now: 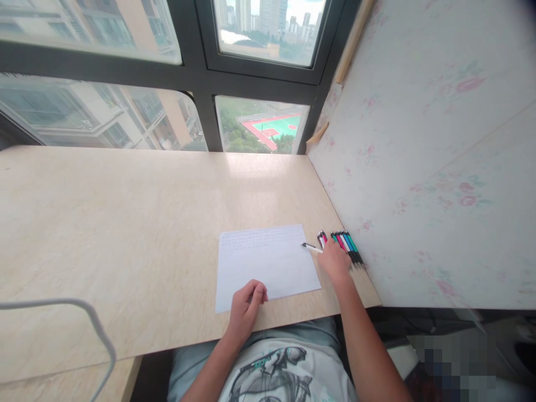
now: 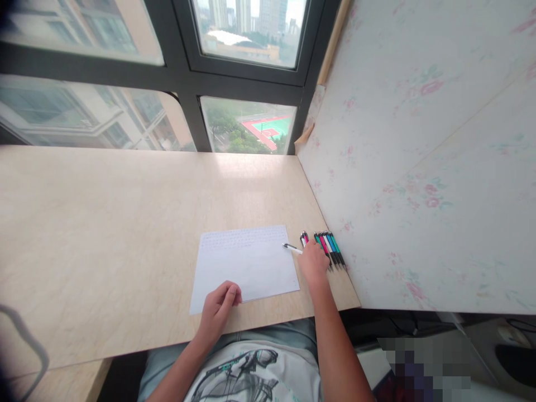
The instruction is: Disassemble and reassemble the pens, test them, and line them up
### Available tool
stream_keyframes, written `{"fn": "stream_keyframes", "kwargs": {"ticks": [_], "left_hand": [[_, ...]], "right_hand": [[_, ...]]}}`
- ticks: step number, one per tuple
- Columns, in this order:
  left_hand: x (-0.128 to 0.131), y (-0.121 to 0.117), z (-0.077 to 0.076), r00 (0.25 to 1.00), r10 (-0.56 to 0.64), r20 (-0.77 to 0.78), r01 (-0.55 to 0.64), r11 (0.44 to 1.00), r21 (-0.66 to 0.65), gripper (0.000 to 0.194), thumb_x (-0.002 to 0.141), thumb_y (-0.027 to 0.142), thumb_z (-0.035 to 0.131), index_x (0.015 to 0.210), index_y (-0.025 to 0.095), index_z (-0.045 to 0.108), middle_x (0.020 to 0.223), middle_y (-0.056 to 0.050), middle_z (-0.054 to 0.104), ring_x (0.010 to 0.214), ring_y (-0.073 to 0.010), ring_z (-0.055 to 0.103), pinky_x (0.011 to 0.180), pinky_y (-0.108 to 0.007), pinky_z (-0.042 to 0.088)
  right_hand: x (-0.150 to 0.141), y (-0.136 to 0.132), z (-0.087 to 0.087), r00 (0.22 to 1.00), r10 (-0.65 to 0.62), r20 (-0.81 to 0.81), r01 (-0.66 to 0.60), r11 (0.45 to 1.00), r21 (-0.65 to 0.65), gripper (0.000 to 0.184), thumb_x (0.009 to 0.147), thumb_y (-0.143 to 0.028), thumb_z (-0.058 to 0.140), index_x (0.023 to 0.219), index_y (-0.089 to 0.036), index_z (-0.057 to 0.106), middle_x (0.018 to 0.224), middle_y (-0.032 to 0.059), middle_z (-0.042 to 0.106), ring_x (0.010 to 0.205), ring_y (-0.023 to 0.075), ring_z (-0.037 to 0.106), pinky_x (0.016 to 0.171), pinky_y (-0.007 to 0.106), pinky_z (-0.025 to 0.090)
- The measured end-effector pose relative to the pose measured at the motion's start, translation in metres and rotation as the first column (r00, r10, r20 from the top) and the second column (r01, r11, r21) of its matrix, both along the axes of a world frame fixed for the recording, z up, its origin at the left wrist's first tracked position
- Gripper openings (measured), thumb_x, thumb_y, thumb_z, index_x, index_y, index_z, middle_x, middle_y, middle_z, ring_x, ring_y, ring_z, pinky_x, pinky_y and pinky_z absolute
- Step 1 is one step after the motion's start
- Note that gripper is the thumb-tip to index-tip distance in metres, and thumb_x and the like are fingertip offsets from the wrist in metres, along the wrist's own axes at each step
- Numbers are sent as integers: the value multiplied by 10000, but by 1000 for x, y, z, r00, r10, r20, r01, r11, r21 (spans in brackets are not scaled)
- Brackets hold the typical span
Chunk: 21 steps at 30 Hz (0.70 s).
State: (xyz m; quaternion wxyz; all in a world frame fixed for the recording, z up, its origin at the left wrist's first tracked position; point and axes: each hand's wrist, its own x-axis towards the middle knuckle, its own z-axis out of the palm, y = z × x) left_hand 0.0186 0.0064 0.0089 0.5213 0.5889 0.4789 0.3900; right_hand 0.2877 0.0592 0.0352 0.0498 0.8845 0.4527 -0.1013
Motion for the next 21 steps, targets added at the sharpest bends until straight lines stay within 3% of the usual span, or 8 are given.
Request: {"fn": "stream_keyframes", "kwargs": {"ticks": [7,9,11,14,17,21], "left_hand": [[-1,0,1,995,28,96,-25,999,-33,337,939,422,492,733,187,617,663,-27,628,644,-168,557,632,-276,431],[5,0,6,981,31,194,-14,996,-88,286,927,423,526,842,182,654,767,-52,681,720,-182,607,678,-289,464],[13,0,12,946,37,322,25,982,-187,310,902,441,572,1054,186,661,999,-103,715,906,-225,649,775,-326,499],[26,-2,18,845,111,524,114,919,-377,454,869,481,613,1233,211,604,1238,-133,661,1129,-276,614,917,-394,494],[33,-3,20,749,231,621,184,828,-530,486,865,504,611,1230,184,619,1178,-145,695,1122,-293,631,956,-420,485],[29,-2,20,644,423,637,170,733,-658,386,863,417,647,1146,155,661,1062,-112,734,1028,-256,679,955,-368,505]], "right_hand": [[-14,-10,16,992,65,-111,-64,998,16,239,921,-261,473,1107,-128,540,1067,174,672,996,277,663,721,302,445],[-33,-18,22,970,154,-190,-146,988,58,217,912,-249,470,1091,-143,530,1064,158,673,957,260,662,704,288,425],[-61,-29,27,919,254,-301,-230,966,114,184,900,-220,467,1065,-165,526,1000,121,684,892,241,660,684,279,412],[-107,-45,31,770,452,-451,-359,890,280,204,876,-184,494,1078,-189,516,972,76,674,887,222,645,704,276,428],[-137,-56,34,695,578,-428,-419,809,413,229,898,-140,449,1105,-188,532,1052,97,634,989,233,607,808,322,459],[-147,-63,43,614,648,-451,-425,753,502,417,809,-102,560,1216,-181,514,1146,105,578,1092,249,548,957,393,459]]}}
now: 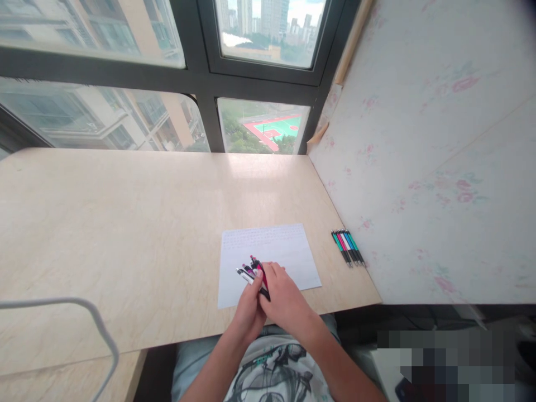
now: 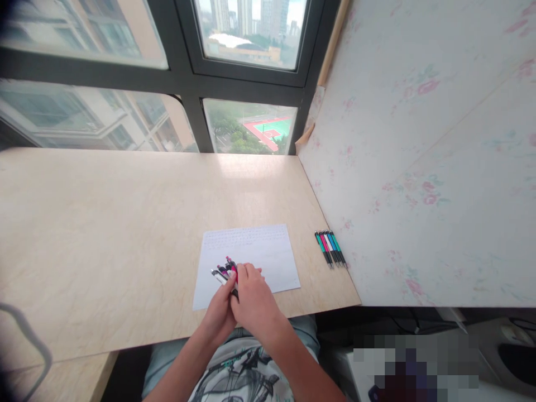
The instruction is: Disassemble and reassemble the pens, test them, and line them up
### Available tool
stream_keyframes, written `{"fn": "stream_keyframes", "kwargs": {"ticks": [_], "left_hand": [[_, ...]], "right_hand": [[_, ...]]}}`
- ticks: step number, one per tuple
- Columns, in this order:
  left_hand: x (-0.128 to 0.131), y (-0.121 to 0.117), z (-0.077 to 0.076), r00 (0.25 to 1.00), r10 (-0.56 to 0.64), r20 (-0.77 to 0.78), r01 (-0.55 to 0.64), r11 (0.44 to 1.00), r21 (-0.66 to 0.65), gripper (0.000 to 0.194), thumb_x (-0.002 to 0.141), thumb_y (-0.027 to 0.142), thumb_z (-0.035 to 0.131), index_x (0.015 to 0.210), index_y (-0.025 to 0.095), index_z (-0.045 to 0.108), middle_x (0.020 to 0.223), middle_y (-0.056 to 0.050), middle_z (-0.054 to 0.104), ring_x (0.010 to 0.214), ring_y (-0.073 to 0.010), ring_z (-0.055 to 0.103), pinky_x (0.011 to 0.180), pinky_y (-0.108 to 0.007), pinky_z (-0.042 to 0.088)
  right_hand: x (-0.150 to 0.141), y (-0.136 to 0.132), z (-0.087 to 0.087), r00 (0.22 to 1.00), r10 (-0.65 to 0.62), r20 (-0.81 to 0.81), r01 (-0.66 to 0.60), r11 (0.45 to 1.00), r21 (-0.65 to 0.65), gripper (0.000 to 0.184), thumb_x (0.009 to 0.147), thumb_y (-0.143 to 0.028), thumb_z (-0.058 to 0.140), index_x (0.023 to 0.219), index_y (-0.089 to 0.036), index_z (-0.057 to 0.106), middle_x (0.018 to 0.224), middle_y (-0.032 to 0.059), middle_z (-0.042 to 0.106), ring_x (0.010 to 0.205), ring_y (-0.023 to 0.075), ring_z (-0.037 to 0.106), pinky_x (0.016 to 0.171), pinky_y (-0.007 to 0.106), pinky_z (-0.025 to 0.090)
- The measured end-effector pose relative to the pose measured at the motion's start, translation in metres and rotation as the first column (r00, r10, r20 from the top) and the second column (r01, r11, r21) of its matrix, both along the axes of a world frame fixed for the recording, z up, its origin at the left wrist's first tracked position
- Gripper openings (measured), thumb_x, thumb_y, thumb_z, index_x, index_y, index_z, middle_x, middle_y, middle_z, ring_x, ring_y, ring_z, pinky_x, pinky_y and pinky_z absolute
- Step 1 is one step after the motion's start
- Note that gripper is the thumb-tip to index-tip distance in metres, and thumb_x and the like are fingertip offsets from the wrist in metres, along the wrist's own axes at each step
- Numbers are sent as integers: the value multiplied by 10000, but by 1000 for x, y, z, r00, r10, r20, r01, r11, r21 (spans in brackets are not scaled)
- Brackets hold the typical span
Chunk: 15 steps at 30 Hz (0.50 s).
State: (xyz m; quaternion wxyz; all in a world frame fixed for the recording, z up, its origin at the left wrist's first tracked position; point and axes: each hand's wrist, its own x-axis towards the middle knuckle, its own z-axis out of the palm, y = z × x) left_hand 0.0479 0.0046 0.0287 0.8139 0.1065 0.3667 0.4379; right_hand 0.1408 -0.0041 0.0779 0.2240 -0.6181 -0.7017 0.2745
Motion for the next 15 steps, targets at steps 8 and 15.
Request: {"fn": "stream_keyframes", "kwargs": {"ticks": [8,15], "left_hand": [[-11,6,6,996,87,16,-84,989,-120,274,892,258,626,1140,141,622,958,-97,717,743,-185,700,706,-335,595],[-23,11,8,988,101,113,-96,994,-51,287,859,237,667,1129,167,599,775,-2,582,541,-69,521,461,-175,445]], "right_hand": [[74,5,-13,980,-147,-137,165,978,130,354,901,-263,514,1250,-203,523,1261,125,536,1060,227,582,835,359,540],[197,17,-60,543,-681,492,628,718,301,463,860,-336,567,1216,-44,516,1154,252,573,1076,368,537,892,471,425]]}}
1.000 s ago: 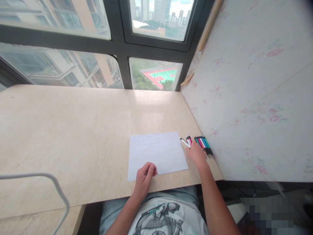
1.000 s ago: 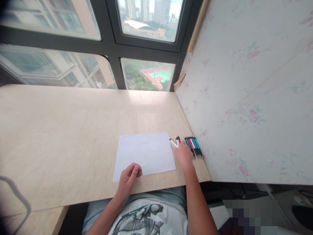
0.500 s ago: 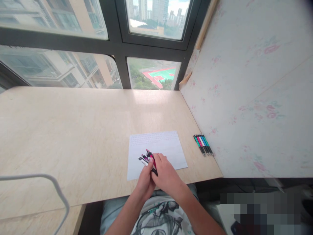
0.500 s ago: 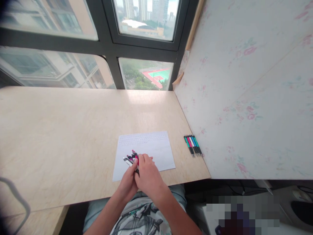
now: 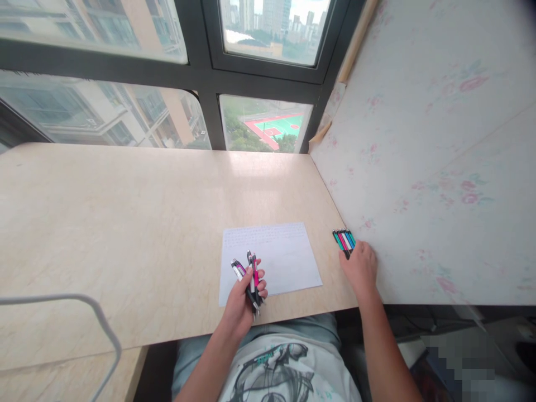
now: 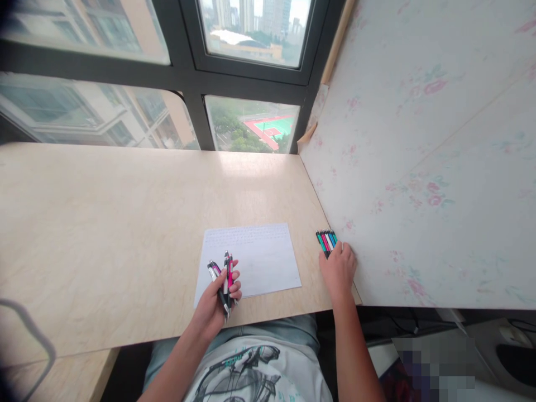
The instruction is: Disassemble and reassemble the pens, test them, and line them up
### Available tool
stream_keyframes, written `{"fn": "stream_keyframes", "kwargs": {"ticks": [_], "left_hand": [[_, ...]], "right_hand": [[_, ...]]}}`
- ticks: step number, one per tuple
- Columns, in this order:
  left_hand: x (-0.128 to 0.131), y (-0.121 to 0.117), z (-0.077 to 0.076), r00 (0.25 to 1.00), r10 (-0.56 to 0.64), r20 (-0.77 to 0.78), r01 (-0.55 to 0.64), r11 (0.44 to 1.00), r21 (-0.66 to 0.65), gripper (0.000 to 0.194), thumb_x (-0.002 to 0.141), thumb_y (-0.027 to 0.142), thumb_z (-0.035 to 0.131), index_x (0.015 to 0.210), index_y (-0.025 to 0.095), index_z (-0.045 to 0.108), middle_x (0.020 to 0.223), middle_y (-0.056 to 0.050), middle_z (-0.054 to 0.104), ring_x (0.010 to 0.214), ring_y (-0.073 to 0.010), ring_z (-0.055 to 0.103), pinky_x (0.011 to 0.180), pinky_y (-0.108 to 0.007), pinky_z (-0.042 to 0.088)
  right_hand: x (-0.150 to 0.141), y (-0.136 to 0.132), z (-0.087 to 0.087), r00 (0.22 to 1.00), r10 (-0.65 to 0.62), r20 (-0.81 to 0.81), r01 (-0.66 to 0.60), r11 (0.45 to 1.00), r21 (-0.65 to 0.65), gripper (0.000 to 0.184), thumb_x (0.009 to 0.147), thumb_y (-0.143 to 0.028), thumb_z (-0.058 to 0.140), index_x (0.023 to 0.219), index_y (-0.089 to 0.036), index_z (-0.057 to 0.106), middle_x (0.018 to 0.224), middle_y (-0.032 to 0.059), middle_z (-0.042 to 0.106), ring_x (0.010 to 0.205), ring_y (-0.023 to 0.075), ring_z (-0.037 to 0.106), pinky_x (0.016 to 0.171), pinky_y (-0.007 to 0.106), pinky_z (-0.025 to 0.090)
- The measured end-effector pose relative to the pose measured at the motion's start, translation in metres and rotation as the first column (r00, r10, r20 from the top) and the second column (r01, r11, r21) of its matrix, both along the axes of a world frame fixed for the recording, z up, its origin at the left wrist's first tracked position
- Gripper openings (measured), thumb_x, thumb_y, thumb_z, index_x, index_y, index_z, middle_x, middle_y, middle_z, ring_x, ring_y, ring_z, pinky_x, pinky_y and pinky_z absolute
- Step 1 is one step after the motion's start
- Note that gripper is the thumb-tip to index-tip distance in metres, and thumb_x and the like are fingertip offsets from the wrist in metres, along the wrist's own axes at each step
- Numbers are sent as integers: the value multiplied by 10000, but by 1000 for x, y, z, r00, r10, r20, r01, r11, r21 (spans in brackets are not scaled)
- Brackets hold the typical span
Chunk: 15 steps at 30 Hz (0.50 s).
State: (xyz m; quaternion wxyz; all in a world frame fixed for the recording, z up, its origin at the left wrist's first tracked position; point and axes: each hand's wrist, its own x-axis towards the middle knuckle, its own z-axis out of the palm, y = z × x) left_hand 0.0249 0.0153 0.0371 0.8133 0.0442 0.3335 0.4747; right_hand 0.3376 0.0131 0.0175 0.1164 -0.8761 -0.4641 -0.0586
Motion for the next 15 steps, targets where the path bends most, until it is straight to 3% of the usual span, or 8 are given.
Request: {"fn": "stream_keyframes", "kwargs": {"ticks": [3,5,7,8,9,11,13,15], "left_hand": [[-8,4,-1,998,21,-54,-17,998,67,299,826,271,700,1088,176,590,762,18,549,504,-45,457,425,-147,369],[-19,10,-2,981,61,-187,-33,988,148,311,811,317,708,1060,181,581,766,23,546,495,-42,435,428,-152,345],[-38,19,-3,897,110,-428,4,966,259,284,806,352,698,995,180,574,742,25,551,496,-59,439,444,-175,339],[-51,24,-3,805,134,-579,59,951,302,255,822,384,670,927,175,569,686,29,537,497,-77,450,456,-191,344],[-66,31,-2,659,177,-731,122,934,336,251,845,414,630,885,176,565,629,35,515,496,-98,465,470,-208,354],[-96,46,-1,238,286,-928,277,896,347,237,862,406,588,951,186,577,636,15,561,544,-152,539,525,-251,399],[-123,62,0,-193,333,-923,474,855,210,279,884,339,539,1126,202,564,827,-52,673,701,-221,636,614,-297,440],[-142,76,0,-465,356,-811,578,815,27,327,914,273,463,1229,213,526,1029,-105,690,844,-263,664,663,-321,450]], "right_hand": [[4,10,-8,999,-38,28,40,997,-69,428,872,-355,549,1165,-43,538,1066,228,613,1011,347,569,847,419,431],[-2,18,-11,994,-83,67,89,992,-91,449,863,-365,553,1155,-23,544,1073,248,603,1029,366,561,843,422,427],[-5,27,-13,985,-144,91,153,982,-114,469,857,-350,546,1163,6,543,1100,282,583,1056,394,550,843,442,426],[-5,32,-14,982,-169,83,180,974,-136,466,860,-332,531,1166,19,542,1106,294,576,1065,402,549,840,450,428],[-3,36,-14,981,-183,59,191,966,-176,455,860,-311,521,1162,28,547,1111,306,572,1070,407,552,842,458,430],[2,42,-14,983,-181,-4,174,949,-262,423,863,-279,503,1154,22,561,1137,308,566,1090,410,558,847,459,440],[6,47,-13,984,-170,-45,149,941,-305,408,860,-265,505,1162,4,564,1147,295,571,1095,402,572,833,443,459],[9,49,-11,984,-162,-68,132,938,-321,409,861,-266,511,1182,-15,553,1140,280,586,1074,388,599,800,423,479]]}}
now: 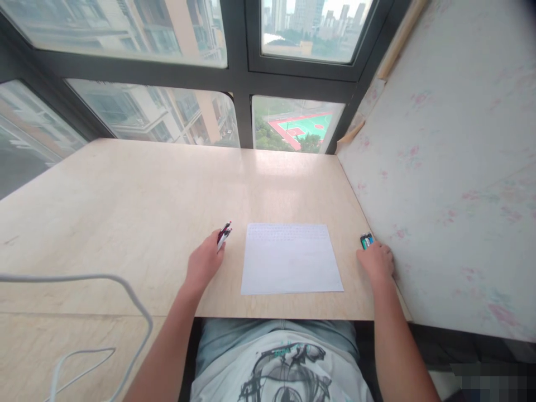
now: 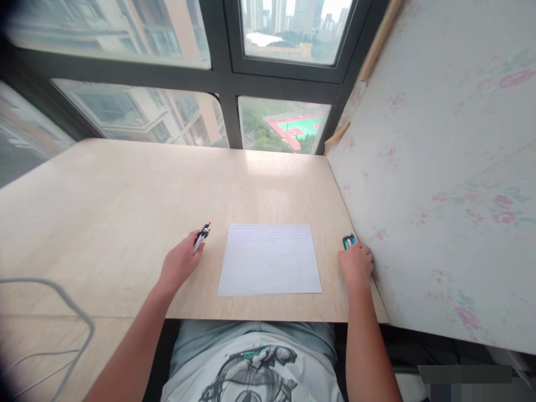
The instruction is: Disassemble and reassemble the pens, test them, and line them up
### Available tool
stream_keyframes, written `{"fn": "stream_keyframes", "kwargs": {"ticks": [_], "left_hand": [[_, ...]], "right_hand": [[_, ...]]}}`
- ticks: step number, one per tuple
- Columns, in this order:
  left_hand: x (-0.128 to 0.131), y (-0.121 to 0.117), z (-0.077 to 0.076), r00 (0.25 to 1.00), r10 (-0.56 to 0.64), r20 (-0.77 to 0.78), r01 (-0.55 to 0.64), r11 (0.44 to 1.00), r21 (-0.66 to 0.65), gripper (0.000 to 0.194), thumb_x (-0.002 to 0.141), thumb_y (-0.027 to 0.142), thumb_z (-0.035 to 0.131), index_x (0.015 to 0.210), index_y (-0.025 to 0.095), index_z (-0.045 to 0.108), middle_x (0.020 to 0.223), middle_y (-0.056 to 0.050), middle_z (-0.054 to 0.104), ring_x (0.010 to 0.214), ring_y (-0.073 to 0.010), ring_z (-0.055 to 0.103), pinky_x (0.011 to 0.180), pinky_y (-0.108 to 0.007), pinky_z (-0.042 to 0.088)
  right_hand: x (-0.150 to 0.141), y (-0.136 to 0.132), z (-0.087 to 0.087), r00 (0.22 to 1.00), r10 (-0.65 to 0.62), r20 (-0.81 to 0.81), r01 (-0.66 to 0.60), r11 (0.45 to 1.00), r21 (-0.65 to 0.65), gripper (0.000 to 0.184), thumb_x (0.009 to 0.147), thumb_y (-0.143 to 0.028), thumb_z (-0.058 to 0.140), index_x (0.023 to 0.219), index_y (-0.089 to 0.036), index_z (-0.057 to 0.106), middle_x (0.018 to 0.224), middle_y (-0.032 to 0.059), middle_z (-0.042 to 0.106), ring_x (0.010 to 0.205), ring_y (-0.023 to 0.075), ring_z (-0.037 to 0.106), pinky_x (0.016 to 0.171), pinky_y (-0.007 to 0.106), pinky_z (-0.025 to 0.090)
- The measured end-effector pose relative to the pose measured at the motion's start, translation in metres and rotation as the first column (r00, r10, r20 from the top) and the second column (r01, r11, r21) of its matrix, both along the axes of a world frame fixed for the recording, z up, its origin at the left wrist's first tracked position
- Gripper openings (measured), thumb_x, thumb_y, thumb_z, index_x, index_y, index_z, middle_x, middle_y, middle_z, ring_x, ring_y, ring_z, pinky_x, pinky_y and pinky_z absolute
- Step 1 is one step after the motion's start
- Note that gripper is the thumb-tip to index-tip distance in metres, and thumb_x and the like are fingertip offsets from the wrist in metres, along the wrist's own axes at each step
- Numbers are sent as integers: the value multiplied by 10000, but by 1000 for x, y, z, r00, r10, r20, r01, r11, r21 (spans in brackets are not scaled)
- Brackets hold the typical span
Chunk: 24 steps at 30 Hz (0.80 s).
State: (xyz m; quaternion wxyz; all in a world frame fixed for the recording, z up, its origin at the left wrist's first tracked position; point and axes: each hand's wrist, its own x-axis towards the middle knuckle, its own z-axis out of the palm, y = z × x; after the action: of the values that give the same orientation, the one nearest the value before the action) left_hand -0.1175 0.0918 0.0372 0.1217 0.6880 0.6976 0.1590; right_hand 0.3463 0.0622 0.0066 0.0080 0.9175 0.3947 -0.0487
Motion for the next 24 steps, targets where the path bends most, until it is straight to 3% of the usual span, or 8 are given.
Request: {"fn": "stream_keyframes", "kwargs": {"ticks": [4,7,10,12,15,18,21,24], "left_hand": [[-13,20,-4,953,-10,-302,7,1000,-12,390,949,356,430,1300,194,483,1075,-136,662,853,-284,659,653,-334,454],[-14,24,-7,923,-28,-385,53,997,53,454,934,444,463,1301,178,498,1059,-151,641,931,-313,625,710,-366,459],[-15,21,-11,922,-42,-384,86,992,98,495,905,475,514,1302,178,515,1128,-165,623,1030,-335,582,796,-407,451],[-17,16,-15,939,-39,-342,85,989,119,475,905,455,521,1296,184,526,1202,-166,604,1087,-336,559,843,-424,440],[-21,8,-22,964,-13,-264,58,985,163,475,904,426,524,1312,183,516,1289,-173,567,1137,-340,539,897,-448,425],[-26,1,-27,979,5,-202,37,979,201,511,886,415,553,1332,172,496,1312,-181,557,1159,-351,530,926,-465,420],[-32,-5,-29,990,9,-144,24,974,227,509,877,396,569,1320,157,497,1305,-184,564,1171,-346,530,956,-470,419],[-36,-10,-31,995,24,-95,1,967,253,509,873,391,574,1316,153,493,1316,-192,557,1188,-342,526,979,-475,416]], "right_hand": [[1,2,5,999,23,-47,-24,999,-28,354,885,-224,471,1177,-36,538,1089,257,630,993,358,653,732,389,489],[-4,3,11,994,70,-83,-74,996,-41,316,895,-226,477,1151,-50,535,1031,236,661,941,333,668,694,354,471],[-32,5,21,980,153,-125,-158,987,-29,295,900,-272,496,1135,-96,529,932,166,682,862,278,670,647,301,437],[-71,9,30,929,305,-210,-302,952,47,258,902,-284,487,1106,-134,536,864,112,678,791,239,654,613,273,402],[-152,19,43,698,599,-391,-543,800,257,205,881,-252,482,1064,-183,543,828,55,671,720,196,623,595,251,378],[-236,38,51,500,736,-456,-677,660,325,176,872,-239,487,1034,-201,542,848,49,683,716,196,626,589,253,381],[-303,60,52,468,768,-437,-721,617,314,214,862,-250,529,1070,-197,528,925,84,698,812,237,649,636,282,414],[-347,78,52,435,797,-419,-741,581,337,278,876,-269,544,1138,-190,497,1039,111,686,909,246,646,708,307,449]]}}
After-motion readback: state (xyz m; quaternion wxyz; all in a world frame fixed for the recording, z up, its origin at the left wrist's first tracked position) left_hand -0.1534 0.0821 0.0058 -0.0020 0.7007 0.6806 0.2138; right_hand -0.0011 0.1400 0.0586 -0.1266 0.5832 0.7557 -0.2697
